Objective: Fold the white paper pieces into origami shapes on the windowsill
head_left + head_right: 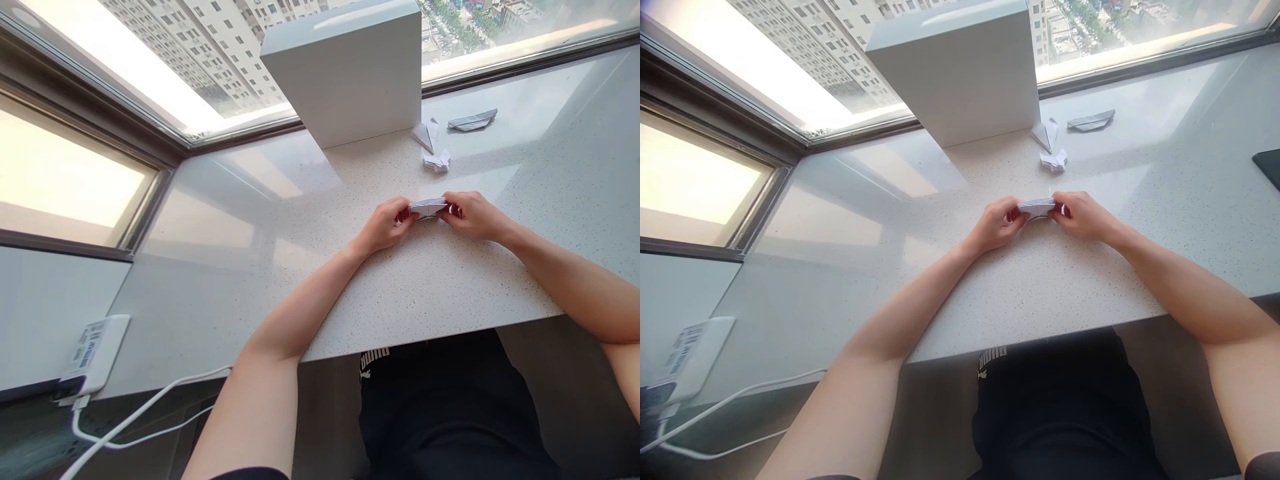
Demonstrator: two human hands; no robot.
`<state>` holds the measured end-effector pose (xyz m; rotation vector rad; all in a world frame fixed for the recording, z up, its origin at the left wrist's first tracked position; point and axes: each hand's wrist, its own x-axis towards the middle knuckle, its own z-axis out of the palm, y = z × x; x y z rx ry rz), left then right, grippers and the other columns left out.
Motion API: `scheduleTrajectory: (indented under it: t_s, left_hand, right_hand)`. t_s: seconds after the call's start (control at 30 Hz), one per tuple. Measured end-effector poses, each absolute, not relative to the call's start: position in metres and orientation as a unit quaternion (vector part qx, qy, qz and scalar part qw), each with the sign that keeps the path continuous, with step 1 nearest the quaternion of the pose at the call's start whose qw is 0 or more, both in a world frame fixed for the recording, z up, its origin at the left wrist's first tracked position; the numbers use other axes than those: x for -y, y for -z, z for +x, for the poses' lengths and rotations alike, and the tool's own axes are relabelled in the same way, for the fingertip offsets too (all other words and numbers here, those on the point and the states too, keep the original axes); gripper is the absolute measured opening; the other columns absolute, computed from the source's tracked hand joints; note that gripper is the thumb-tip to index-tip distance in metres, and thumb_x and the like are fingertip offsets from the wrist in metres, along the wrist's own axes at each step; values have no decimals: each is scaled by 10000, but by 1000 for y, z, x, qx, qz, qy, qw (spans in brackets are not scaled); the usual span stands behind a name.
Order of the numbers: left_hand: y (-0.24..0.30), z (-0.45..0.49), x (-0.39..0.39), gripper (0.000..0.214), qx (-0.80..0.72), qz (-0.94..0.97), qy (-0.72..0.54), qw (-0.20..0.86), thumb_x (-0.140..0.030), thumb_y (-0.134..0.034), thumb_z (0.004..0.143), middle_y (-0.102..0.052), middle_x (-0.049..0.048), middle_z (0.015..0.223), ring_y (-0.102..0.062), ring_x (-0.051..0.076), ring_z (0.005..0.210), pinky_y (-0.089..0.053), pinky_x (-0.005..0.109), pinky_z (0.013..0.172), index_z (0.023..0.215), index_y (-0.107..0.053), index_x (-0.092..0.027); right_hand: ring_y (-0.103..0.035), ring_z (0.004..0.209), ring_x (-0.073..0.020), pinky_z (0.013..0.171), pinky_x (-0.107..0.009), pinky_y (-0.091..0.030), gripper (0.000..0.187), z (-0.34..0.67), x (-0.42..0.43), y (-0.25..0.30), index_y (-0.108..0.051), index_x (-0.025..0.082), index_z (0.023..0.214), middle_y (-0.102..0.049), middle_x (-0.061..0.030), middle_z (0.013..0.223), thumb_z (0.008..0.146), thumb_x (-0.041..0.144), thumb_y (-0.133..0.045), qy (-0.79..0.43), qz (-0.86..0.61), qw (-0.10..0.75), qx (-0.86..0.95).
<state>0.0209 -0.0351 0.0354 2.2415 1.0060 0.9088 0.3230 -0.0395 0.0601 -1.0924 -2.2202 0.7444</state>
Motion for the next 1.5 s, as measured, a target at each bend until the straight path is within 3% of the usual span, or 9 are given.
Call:
scheduleTrajectory:
  t_s: [0.3, 0.43, 0.5, 0.6, 0.73, 0.9, 1.2, 1.43, 1.5]
  left_hand:
    - [-36, 22, 34, 247, -400, 803, -339, 283, -344, -789, 1116, -742, 37, 869, -635, 206, 803, -538, 358, 778, 911, -687, -251]
    - [-37, 20, 35, 146, -391, 791, -349, 315, -388, -781, 1149, -777, 26, 900, -651, 186, 786, -557, 339, 781, 1114, -804, -247]
    - [-37, 19, 35, 240, -390, 787, -353, 323, -406, -772, 1160, -808, 28, 951, -661, 178, 783, -568, 330, 783, 1332, -823, -247]
    - [-35, 17, 34, 372, -388, 790, -348, 323, -411, -764, 1159, -838, 41, 1021, -673, 170, 785, -578, 322, 778, 1489, -789, -241]
    - [-33, 18, 33, 377, -376, 804, -333, 320, -388, -759, 1163, -840, 44, 1024, -679, 162, 775, -587, 318, 786, 1502, -778, -224]
    - [-33, 18, 32, 381, -373, 810, -326, 313, -376, -751, 1173, -835, 43, 1021, -690, 160, 776, -600, 322, 807, 1512, -768, -203]
    - [-39, 17, 35, 386, -397, 810, -299, 309, -392, -738, 1214, -848, 50, 1062, -714, 169, 831, -632, 330, 850, 1565, -743, -231]
    - [-39, 17, 34, 382, -387, 813, -304, 310, -392, -729, 1216, -841, 49, 1057, -727, 170, 832, -626, 340, 848, 1555, -748, -218]
    - [-39, 17, 35, 379, -389, 812, -304, 312, -387, -728, 1215, -843, 52, 1059, -725, 168, 831, -626, 339, 849, 1553, -752, -217]
  right_hand:
    - [-630, 757, -236, 746, -403, -499, 383, 323, 38, -64, -732, 276, 946, -715, -28, 810, 1113, 609, -819, -341, -420, 289, 790]
    - [-614, 801, -236, 740, -397, -487, 432, 334, 26, -66, -779, 273, 995, -712, -36, 879, 1084, 692, -836, -392, -419, 327, 751]
    - [-636, 851, -251, 770, -406, -508, 384, 348, 16, -70, -759, 273, 991, -725, -48, 923, 1091, 633, -850, -384, -435, 365, 728]
    - [-597, 844, -229, 794, -412, -479, 192, 373, 0, -80, -733, 256, 953, -705, -41, 900, 1111, 314, -825, -333, -524, 412, 667]
    - [-477, 746, -143, 763, -426, -361, 395, 395, -15, -95, -646, 228, 777, -585, 25, 758, 1061, -29, -740, -255, -688, 381, 563]
    - [-489, 770, -136, 823, -430, -405, 414, 398, -38, -102, -634, 230, 751, -577, 34, 737, 1066, 8, -786, -208, -757, 320, 531]
    - [-607, 940, -268, 1091, -467, -607, 422, 398, -81, -90, -548, 308, 819, -721, -84, 979, 1106, 94, -772, -146, -784, 231, 557]
    - [-636, 1028, -243, 1107, -429, -597, 169, 398, -76, -88, -738, 203, 1172, -740, -89, 1117, 1074, 92, -819, -151, -773, 278, 550]
    - [-625, 1019, -234, 1088, -416, -582, 138, 400, -78, -88, -758, 184, 1180, -747, -102, 1145, 1085, 99, -810, -157, -779, 285, 536]
